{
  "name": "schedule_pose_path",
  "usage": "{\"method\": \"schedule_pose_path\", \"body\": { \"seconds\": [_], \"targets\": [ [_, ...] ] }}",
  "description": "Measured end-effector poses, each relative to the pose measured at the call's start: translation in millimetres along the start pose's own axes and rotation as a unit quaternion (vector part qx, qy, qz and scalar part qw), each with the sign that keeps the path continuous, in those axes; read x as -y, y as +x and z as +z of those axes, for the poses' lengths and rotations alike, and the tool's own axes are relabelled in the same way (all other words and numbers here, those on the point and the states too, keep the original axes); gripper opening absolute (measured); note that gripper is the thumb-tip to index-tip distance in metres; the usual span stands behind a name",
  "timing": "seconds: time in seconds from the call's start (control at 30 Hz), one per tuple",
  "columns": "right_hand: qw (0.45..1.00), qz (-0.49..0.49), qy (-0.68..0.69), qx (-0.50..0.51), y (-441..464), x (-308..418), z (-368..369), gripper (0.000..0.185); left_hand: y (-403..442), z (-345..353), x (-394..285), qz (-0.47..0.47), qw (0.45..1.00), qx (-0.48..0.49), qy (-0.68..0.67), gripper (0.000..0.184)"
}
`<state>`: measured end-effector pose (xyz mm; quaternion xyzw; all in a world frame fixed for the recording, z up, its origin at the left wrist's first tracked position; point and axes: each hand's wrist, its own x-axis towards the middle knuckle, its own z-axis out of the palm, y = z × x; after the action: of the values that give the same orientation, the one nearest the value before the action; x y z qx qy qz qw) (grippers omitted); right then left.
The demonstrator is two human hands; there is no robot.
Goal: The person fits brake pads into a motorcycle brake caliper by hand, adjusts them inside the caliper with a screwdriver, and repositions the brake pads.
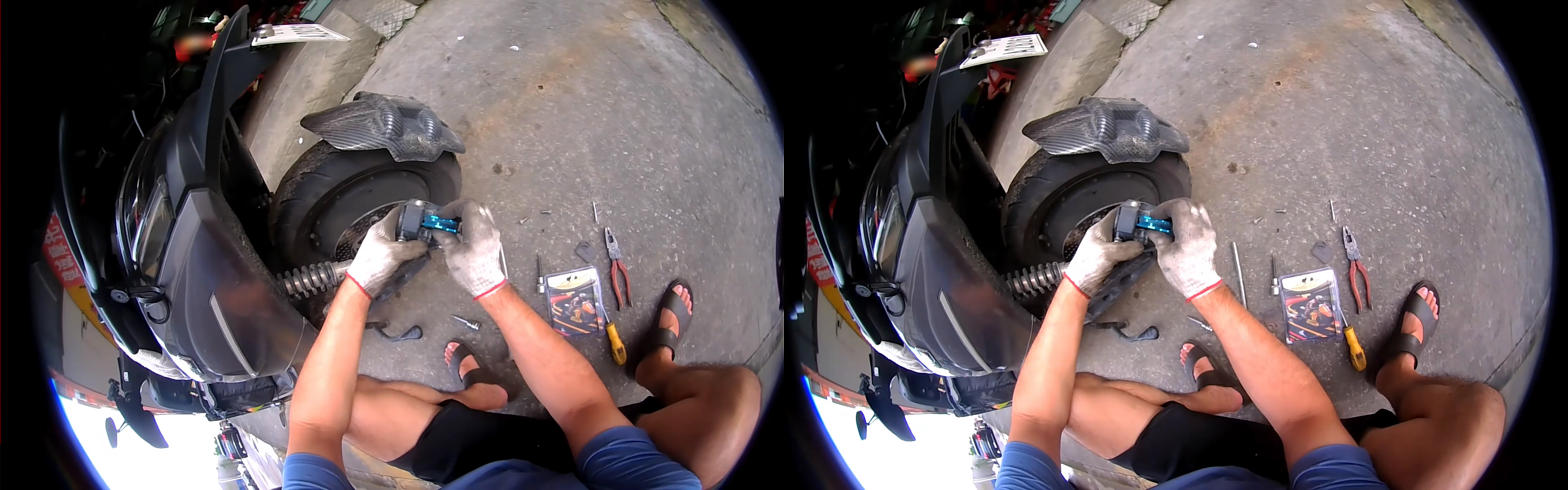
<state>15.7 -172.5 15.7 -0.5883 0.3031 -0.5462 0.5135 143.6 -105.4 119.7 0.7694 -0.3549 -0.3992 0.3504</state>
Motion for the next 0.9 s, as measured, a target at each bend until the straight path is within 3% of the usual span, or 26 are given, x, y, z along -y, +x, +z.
{"method": "schedule_pose_path", "body": {
  "seconds": [0.23,0.37,0.47,0.7,0.9],
  "targets": [
    [0.998,-0.058,-0.027,0.002,4,3,3,0.035,-3,-2,-7,-0.03,0.999,0.006,-0.022,0.064],
    [0.997,-0.036,-0.073,0.001,5,9,8,0.034,0,-4,0,-0.021,0.999,0.005,-0.037,0.067],
    [0.984,-0.041,-0.149,0.094,14,19,-2,0.034,0,-2,-2,-0.021,1.0,-0.006,-0.019,0.068],
    [0.981,-0.062,-0.125,0.134,17,12,-6,0.038,2,-1,-2,-0.021,0.999,0.006,-0.038,0.066],
    [0.955,-0.08,-0.211,0.194,33,14,-4,0.033,4,0,-3,-0.03,1.0,-0.002,-0.005,0.065]
  ]
}}
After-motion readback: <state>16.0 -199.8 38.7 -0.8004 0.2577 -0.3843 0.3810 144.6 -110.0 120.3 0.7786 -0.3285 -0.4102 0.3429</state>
